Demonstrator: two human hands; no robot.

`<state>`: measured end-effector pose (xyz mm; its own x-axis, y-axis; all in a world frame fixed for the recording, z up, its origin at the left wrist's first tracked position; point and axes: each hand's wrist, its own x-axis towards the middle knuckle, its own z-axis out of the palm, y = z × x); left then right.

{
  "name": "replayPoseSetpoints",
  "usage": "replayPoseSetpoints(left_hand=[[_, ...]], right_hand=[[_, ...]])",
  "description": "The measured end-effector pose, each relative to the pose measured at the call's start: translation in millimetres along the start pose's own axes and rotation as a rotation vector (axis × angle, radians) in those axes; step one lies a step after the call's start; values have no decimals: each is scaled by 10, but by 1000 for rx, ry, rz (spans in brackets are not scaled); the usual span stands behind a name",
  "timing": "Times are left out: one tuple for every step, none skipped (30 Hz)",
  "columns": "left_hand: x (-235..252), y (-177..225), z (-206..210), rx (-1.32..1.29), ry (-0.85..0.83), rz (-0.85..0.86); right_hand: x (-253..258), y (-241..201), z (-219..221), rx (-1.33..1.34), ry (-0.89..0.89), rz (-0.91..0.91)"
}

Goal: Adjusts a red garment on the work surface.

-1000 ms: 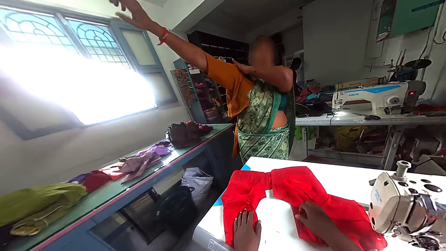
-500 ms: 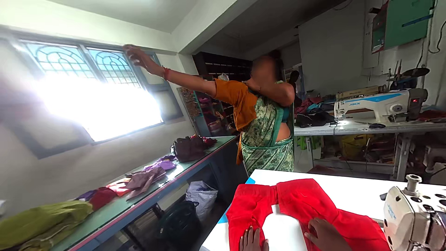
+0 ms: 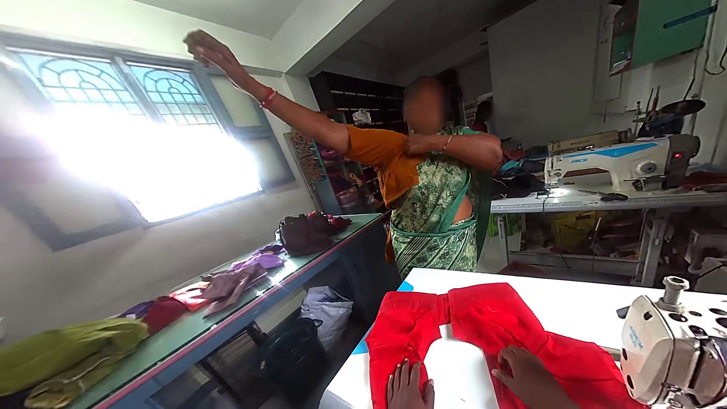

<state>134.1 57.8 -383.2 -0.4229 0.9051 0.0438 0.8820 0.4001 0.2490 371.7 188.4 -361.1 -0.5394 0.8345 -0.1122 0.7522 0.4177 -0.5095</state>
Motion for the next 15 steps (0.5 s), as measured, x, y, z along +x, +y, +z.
replayPoseSetpoints(left_hand=[[4,-1,6,2,6,1],[6,-2,12,4,11,3],[7,-5,16,8,13,5],[8,-4,16,8,11,3],[9,-2,14,8,7,-1],[9,0,13,9,4,-3],[10,2,12,11,1,-5],[11,3,11,14,2,-4],[11,0,13,14,5,-4],[11,-2,14,15,8,-3],[12,-3,12,15,8,-2],[14,-4,12,15,10,-1],[15,-2,12,15,13,-2],[17,0,12,13,13,-3],[19,1,10,11,11,-4]], right_hand=[[4,0,-2,-1,-1,2],[7,0,-5,-2,-5,6],[6,0,-6,-3,-7,7],[4,0,-9,-4,-10,7],[-1,-1,-10,-4,-8,8],[-3,0,-8,-6,-5,8],[-3,3,-4,-7,-2,9],[0,6,-1,-6,-2,9],[1,5,-1,-3,0,9],[0,0,0,0,0,9],[1,-4,-3,1,-1,9],[4,-6,-6,-2,-4,11],[8,-6,-9,-4,-8,12],[8,-7,-11,-4,-9,10],[9,-7,-10,-7,-8,9]])
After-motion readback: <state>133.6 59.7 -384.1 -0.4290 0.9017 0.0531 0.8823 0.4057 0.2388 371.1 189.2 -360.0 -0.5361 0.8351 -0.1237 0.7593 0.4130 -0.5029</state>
